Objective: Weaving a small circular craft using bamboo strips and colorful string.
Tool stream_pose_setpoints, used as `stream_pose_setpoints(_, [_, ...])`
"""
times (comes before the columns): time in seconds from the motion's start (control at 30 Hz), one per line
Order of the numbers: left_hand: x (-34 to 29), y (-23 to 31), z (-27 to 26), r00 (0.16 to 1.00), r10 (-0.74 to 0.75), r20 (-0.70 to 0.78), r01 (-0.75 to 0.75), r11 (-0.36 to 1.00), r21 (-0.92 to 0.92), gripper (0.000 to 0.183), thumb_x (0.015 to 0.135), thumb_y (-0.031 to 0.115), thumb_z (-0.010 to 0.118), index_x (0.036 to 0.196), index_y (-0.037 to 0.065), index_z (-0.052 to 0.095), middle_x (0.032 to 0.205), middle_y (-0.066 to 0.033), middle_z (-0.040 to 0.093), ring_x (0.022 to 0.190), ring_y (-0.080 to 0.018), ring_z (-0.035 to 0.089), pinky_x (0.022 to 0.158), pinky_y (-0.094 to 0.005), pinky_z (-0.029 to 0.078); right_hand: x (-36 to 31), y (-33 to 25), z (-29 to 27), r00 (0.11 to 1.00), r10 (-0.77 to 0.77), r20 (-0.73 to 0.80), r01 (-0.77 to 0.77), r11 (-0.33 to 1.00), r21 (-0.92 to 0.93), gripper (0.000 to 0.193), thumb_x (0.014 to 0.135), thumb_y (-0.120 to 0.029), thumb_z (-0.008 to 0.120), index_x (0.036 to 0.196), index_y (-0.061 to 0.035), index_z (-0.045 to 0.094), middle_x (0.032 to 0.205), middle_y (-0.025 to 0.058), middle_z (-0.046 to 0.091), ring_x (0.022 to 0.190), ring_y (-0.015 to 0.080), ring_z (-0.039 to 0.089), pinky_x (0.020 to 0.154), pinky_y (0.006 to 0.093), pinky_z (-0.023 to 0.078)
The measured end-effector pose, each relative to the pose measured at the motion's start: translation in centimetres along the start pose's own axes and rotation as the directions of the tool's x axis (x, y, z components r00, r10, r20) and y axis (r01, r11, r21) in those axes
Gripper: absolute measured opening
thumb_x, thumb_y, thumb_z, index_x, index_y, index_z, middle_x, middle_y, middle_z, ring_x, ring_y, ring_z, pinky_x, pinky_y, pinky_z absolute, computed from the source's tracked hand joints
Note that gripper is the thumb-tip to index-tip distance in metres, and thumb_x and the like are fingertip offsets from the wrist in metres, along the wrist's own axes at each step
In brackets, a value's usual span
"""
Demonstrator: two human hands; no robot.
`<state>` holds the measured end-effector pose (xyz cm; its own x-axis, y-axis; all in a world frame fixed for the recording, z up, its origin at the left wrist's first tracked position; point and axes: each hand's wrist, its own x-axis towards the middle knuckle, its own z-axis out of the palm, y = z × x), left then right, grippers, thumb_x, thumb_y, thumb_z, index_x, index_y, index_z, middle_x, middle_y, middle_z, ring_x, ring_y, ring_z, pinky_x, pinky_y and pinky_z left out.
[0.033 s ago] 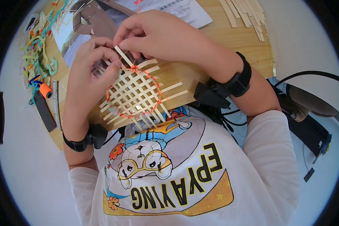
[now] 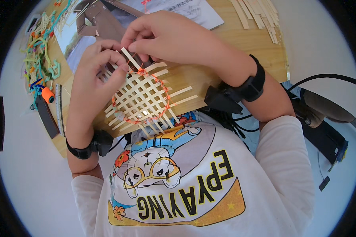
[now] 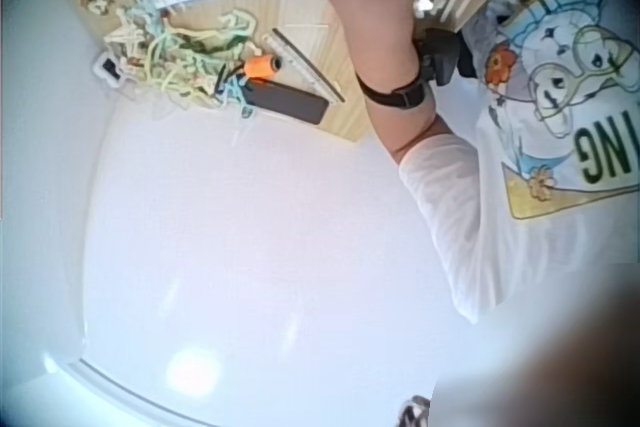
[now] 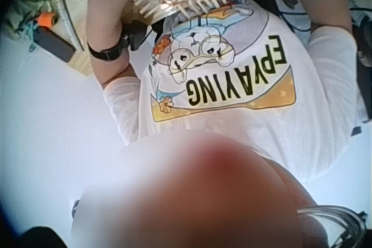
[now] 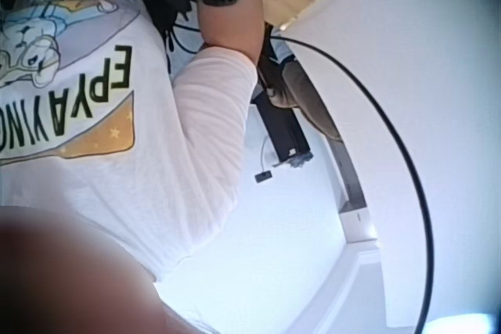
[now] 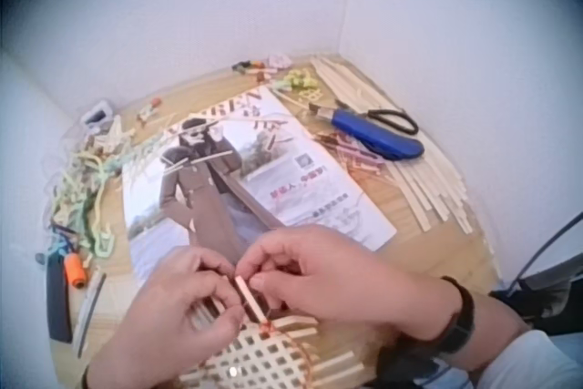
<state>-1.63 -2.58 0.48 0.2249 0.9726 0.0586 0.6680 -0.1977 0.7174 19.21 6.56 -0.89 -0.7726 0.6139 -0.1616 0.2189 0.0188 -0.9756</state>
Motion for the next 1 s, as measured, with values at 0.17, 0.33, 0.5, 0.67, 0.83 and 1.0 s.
stream_pose_setpoints(0.17, [0.0,0.0,-0.1,0.998,-0.022,0.055,0.025,0.998,-0.054,0.009,0.083,0.01,0.069,0.087,0.002,0.066,0.115,-0.0082,0.061,0.106,-0.0217,0.056,0.093,-0.0322,0.044,-0.5,-0.4,-0.4,0.977,0.187,0.104,-0.186,0.982,-0.023,0.018,0.097,-0.007,0.065,0.112,-0.0002,0.071,0.091,-0.0002,0.07,0.078,0.0023,0.061,0.067,0.0191,0.05])
stream_pose_setpoints(0.33, [0.2,-0.2,0.4,1.0,-0.019,-0.013,0.016,0.979,-0.205,0.011,0.08,0.011,0.076,0.087,0.004,0.072,0.103,-0.0109,0.066,0.099,-0.0277,0.062,0.088,-0.0372,0.047,-0.4,-0.1,-0.6,0.979,0.175,0.1,-0.174,0.985,-0.022,0.019,0.097,-0.006,0.065,0.114,0.0005,0.07,0.093,0.0001,0.07,0.081,0.0043,0.063,0.071,0.0192,0.051])
stream_pose_setpoints(0.5, [0.2,-0.3,0.8,0.997,-0.071,0.024,0.075,0.957,-0.282,0.012,0.087,0.011,0.075,0.095,0.003,0.074,0.113,-0.008,0.063,0.103,-0.0191,0.06,0.089,-0.0301,0.046,-0.3,0.7,-0.5,0.993,0.082,0.089,-0.082,0.997,-0.001,0.023,0.094,-0.013,0.063,0.111,0.0002,0.071,0.083,0.0034,0.072,0.073,0.009,0.065,0.064,0.0254,0.052])
stream_pose_setpoints(0.67, [0.1,0.2,1.0,0.986,-0.158,0.05,0.165,0.924,-0.346,0.012,0.091,0.008,0.072,0.1,0.001,0.074,0.12,-0.0062,0.06,0.104,-0.0122,0.058,0.088,-0.0238,0.045,0.1,1.0,-0.5,0.998,-0.001,0.056,0.004,0.998,-0.063,0.022,0.093,-0.012,0.064,0.11,0.0012,0.071,0.085,0.0047,0.073,0.074,0.009,0.066,0.067,0.025,0.052])
stream_pose_setpoints(0.83, [0.2,0.3,1.1,0.987,-0.159,0.003,0.148,0.909,-0.389,0.012,0.087,0.011,0.076,0.096,0.004,0.076,0.112,-0.0043,0.063,0.098,-0.0128,0.061,0.082,-0.0248,0.048,0.1,1.1,-0.7,0.995,0.006,0.098,-0.004,1.0,-0.025,0.021,0.093,-0.011,0.063,0.109,0.0011,0.072,0.085,0.0051,0.074,0.074,0.0091,0.067,0.067,0.0249,0.052])
stream_pose_setpoints(1.0, [0.2,-0.4,1.0,0.995,-0.099,-0.014,0.089,0.942,-0.325,0.012,0.086,0.009,0.076,0.097,0.005,0.074,0.114,-0.0048,0.063,0.097,-0.0135,0.061,0.083,-0.0254,0.049,0.0,0.9,-0.7,0.995,0.022,0.099,-0.021,1.0,-0.014,0.021,0.093,-0.009,0.062,0.109,0.0012,0.071,0.084,0.0045,0.073,0.071,0.0083,0.065,0.065,0.0243,0.051])
